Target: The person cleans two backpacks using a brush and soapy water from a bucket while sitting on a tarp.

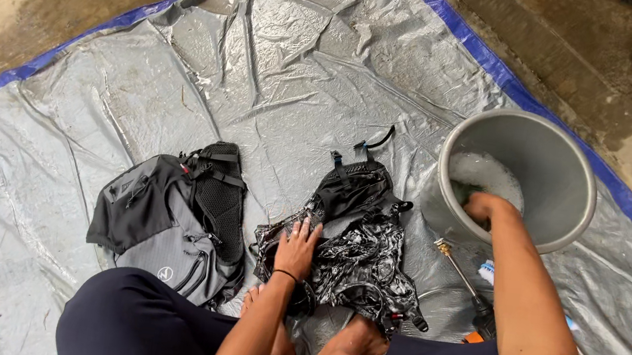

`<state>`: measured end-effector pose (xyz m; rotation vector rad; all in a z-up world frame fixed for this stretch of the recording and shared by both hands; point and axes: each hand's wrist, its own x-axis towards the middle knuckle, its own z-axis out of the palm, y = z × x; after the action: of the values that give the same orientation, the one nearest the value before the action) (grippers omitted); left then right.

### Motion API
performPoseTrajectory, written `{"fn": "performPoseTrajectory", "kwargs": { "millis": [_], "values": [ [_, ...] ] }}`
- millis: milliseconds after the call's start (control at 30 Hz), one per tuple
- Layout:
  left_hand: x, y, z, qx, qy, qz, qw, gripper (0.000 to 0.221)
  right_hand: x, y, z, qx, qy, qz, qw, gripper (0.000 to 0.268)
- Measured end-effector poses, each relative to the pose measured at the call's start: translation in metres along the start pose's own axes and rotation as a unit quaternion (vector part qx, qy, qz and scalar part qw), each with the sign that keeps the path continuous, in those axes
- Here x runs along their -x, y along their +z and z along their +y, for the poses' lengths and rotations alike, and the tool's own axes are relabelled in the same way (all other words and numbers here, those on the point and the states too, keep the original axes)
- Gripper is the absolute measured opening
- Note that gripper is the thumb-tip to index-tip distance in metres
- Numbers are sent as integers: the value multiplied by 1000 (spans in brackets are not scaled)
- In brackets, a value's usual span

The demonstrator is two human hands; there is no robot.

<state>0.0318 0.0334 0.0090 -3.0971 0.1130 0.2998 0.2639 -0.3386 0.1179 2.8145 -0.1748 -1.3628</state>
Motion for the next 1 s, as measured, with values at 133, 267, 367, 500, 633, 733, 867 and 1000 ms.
{"fn": "performPoseTrajectory", "kwargs": {
  "millis": [133,267,367,500,633,733,867,1000],
  "values": [
    [16,10,18,55,-66,-102,991,61,-1,2,11,-408,-22,33,912,51],
    [18,24,22,51,-119,-91,987,65,15,-20,35,-667,-156,-60,726,13],
    [9,40,26,34,-147,-39,988,66,40,-40,47,-694,-268,-76,665,16],
    [5,35,34,56,-158,-120,978,71,71,-59,18,-655,-314,-63,684,24],
    [-1,34,43,16,-177,-142,974,57,95,-40,-58,-501,-298,-94,807,31],
    [-5,38,48,-2,-210,-105,972,53,88,12,-125,-391,-252,-128,876,44],
    [-8,24,42,-55,-167,-152,973,83,54,114,-192,-37,-178,92,979,71],
    [-16,23,39,-71,-158,-187,967,79,37,173,-190,202,-271,271,901,62]
  ]
}}
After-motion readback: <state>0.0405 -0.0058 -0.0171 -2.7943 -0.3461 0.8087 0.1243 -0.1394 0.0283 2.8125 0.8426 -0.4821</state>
